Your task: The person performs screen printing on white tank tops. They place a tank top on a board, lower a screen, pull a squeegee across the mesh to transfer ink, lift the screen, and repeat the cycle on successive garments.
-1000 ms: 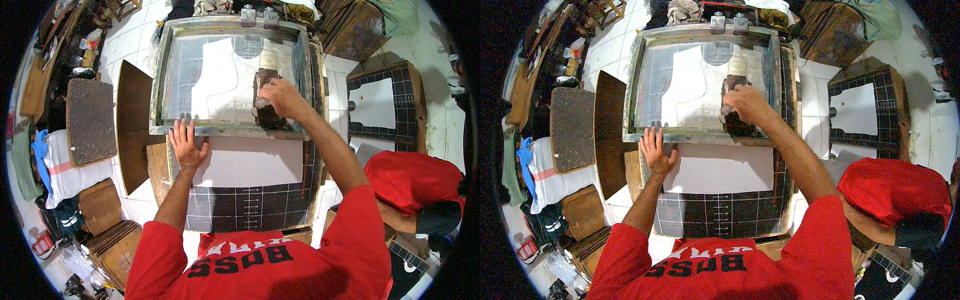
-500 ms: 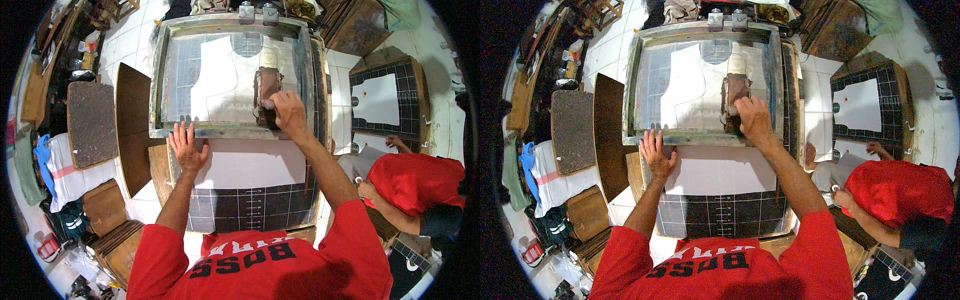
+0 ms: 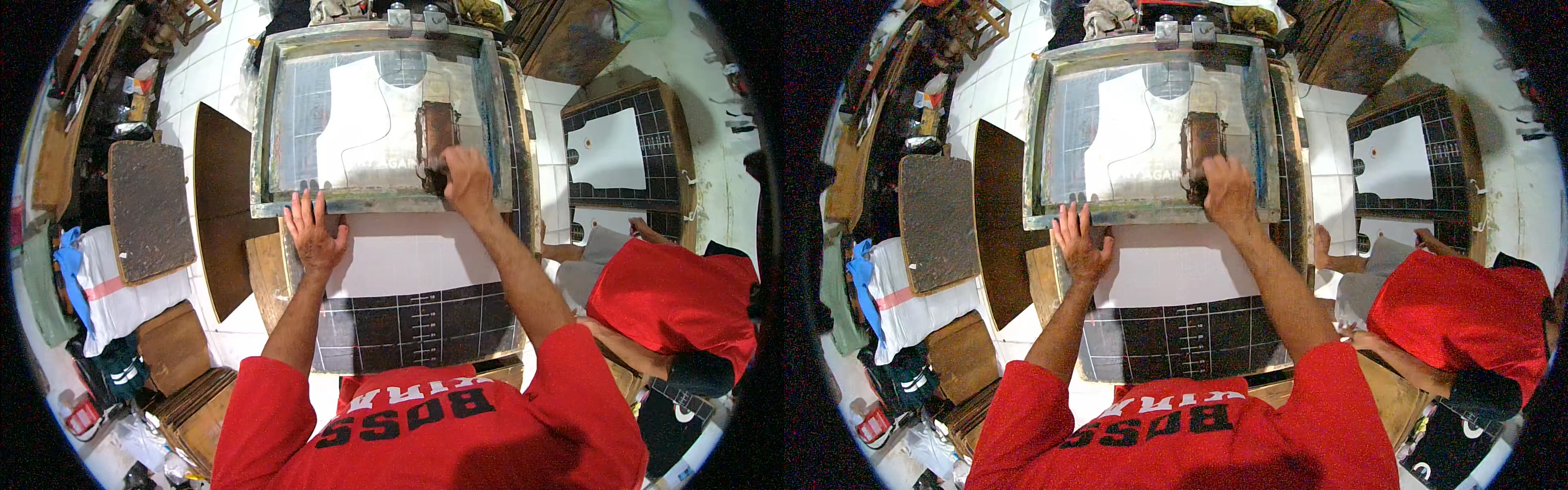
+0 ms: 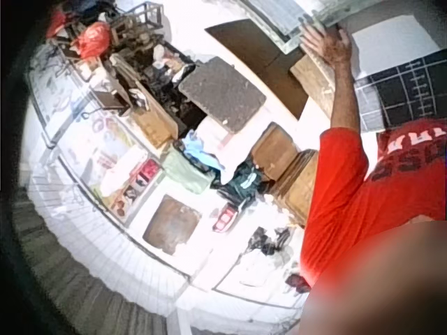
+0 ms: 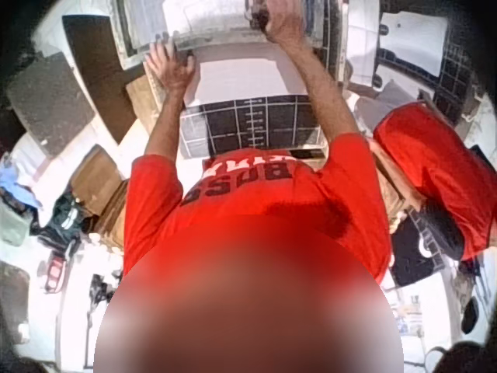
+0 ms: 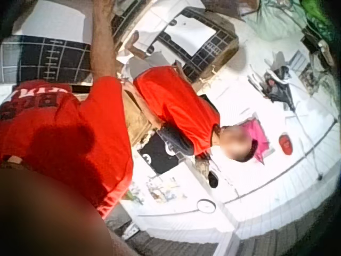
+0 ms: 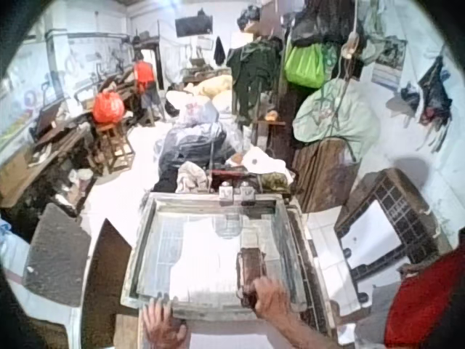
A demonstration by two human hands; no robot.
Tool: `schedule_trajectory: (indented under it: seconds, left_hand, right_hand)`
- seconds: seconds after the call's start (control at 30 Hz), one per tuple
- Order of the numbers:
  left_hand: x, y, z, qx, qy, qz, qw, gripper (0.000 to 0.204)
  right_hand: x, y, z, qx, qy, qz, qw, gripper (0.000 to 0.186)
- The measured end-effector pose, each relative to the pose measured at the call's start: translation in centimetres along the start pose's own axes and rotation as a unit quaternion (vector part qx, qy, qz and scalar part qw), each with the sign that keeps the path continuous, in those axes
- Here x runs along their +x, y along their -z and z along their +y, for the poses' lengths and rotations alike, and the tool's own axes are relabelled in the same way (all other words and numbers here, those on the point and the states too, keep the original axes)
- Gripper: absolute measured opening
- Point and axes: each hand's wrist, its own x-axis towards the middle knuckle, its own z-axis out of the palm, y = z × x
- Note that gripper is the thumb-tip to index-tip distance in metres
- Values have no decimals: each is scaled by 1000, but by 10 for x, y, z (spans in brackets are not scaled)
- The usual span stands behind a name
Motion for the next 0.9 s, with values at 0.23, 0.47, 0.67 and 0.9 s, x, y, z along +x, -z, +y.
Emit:
schedule_trajectory:
  seconds: [0.23, 0.47, 0.67, 0.9]
  left_hand:
    - [39, 38, -2, 4, -12, -87, 996, 58]
    - [139, 174, 6, -48, -201, 6, 978, 45]
    - [129, 204, -98, -83, -120, 325, 934, 71]
    - [-70, 153, -277, -78, 329, -230, 913, 99]
  right_hand:
    - [-17, 15, -24, -11, 7, 32, 999, 23]
    - [19, 108, -51, -97, 31, 217, 971, 27]
    - [114, 199, -49, -131, -72, 264, 953, 48]
    - [181, 242, -34, -61, -112, 198, 972, 60]
